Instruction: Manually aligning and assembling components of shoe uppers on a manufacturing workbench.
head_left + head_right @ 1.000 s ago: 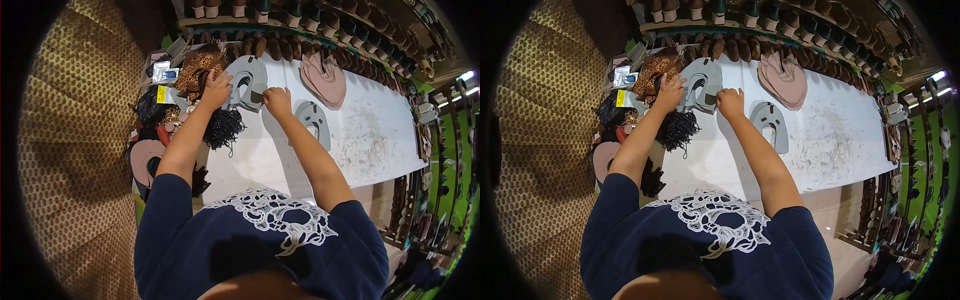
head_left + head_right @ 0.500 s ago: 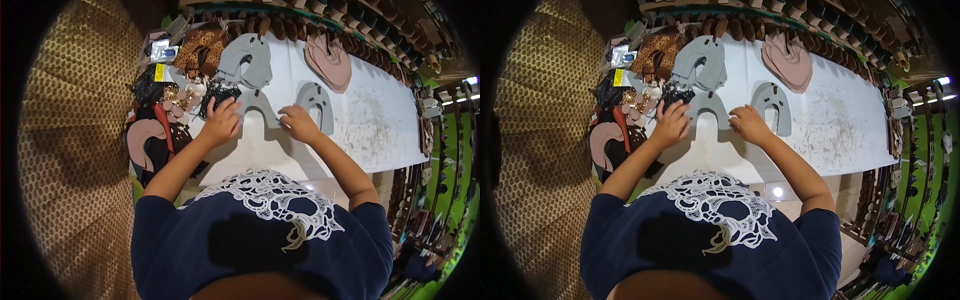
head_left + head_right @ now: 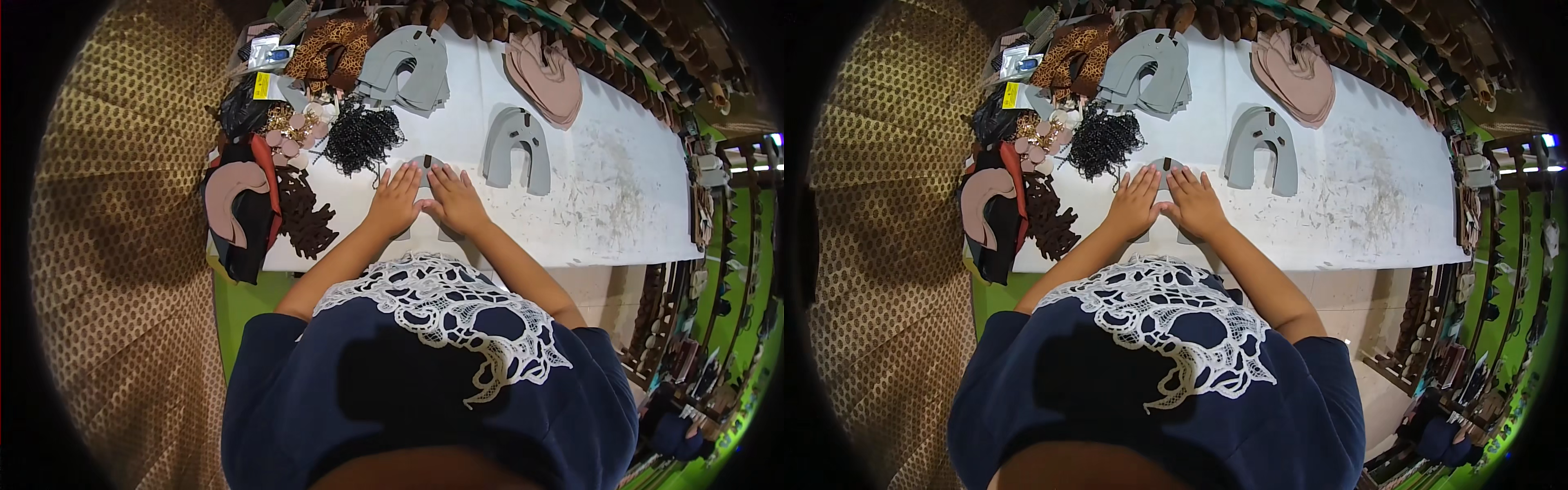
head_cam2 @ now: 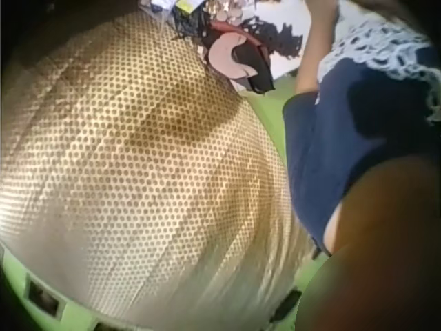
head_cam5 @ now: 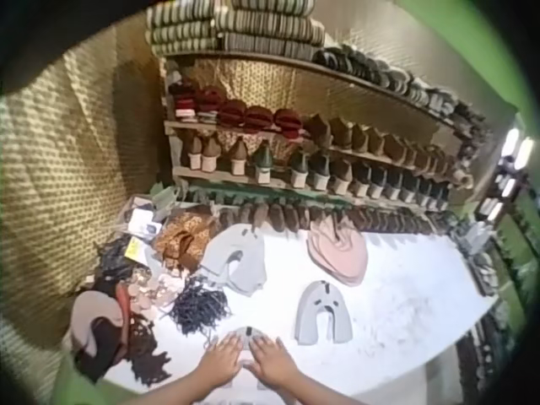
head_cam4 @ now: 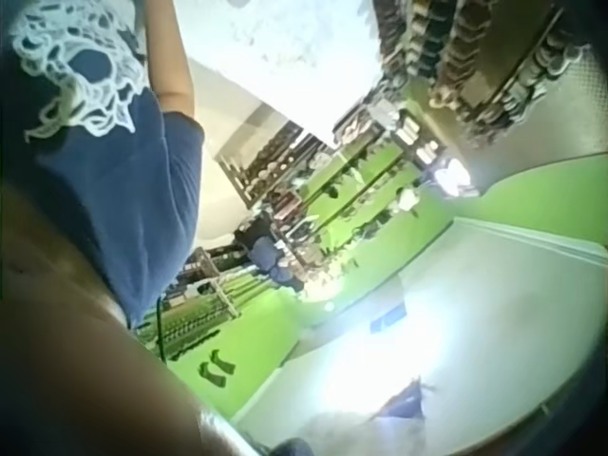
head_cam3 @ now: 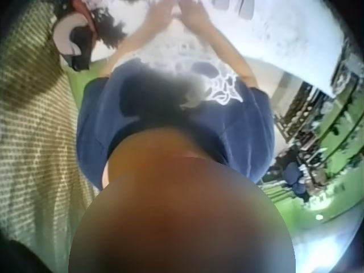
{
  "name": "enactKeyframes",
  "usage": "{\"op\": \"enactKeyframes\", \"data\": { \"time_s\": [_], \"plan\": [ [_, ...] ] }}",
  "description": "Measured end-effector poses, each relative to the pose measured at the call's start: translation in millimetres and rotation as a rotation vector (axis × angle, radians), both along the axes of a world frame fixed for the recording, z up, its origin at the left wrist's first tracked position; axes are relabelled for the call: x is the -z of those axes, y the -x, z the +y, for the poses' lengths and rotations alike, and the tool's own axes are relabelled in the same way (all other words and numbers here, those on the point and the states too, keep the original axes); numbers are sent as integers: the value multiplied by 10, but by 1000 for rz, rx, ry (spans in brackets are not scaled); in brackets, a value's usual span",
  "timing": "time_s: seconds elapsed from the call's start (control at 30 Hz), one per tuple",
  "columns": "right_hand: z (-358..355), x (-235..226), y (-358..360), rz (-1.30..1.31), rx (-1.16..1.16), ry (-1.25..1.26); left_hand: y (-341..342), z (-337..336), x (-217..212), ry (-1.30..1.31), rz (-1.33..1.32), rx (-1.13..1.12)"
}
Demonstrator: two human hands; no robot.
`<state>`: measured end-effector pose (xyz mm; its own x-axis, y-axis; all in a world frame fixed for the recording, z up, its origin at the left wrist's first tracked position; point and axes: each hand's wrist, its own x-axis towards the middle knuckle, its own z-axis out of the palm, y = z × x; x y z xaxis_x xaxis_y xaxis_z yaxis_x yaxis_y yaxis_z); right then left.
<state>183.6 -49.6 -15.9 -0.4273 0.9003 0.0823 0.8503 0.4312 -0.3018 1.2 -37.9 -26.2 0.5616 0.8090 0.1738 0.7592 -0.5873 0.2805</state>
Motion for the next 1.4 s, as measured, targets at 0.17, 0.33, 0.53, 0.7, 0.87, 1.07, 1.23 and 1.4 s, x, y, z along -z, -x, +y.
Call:
{"op": "enactKeyframes", "data": {
  "time_s": [0.17, 0.33, 0.53, 0.7, 0.87, 1.07, 1.23, 1.4],
  "plan": [
    [-114, 102, 37, -61, 31, -59, 35, -103, 89, 19, -22, -74],
    [-228, 102, 0, -70, 98, -38, 91, -229, -5, 57, -6, -129],
    [-285, -87, 46, -171, 202, -75, 202, -309, -196, 97, 28, -115],
    [-148, -285, 184, -28, 156, -39, 455, -431, -364, 91, -10, -204],
    [35, -238, 701, 190, -127, -72, 745, -540, -371, 39, -112, -380],
    [226, -247, 1339, 279, -412, 16, 1166, -568, -391, -96, -43, -658],
    [267, -136, 1653, 306, -461, -57, 1485, -595, -438, -105, -19, -796],
    [245, -104, 1718, 249, -390, -164, 1570, -630, -424, -80, -66, -811]
  ]
}}
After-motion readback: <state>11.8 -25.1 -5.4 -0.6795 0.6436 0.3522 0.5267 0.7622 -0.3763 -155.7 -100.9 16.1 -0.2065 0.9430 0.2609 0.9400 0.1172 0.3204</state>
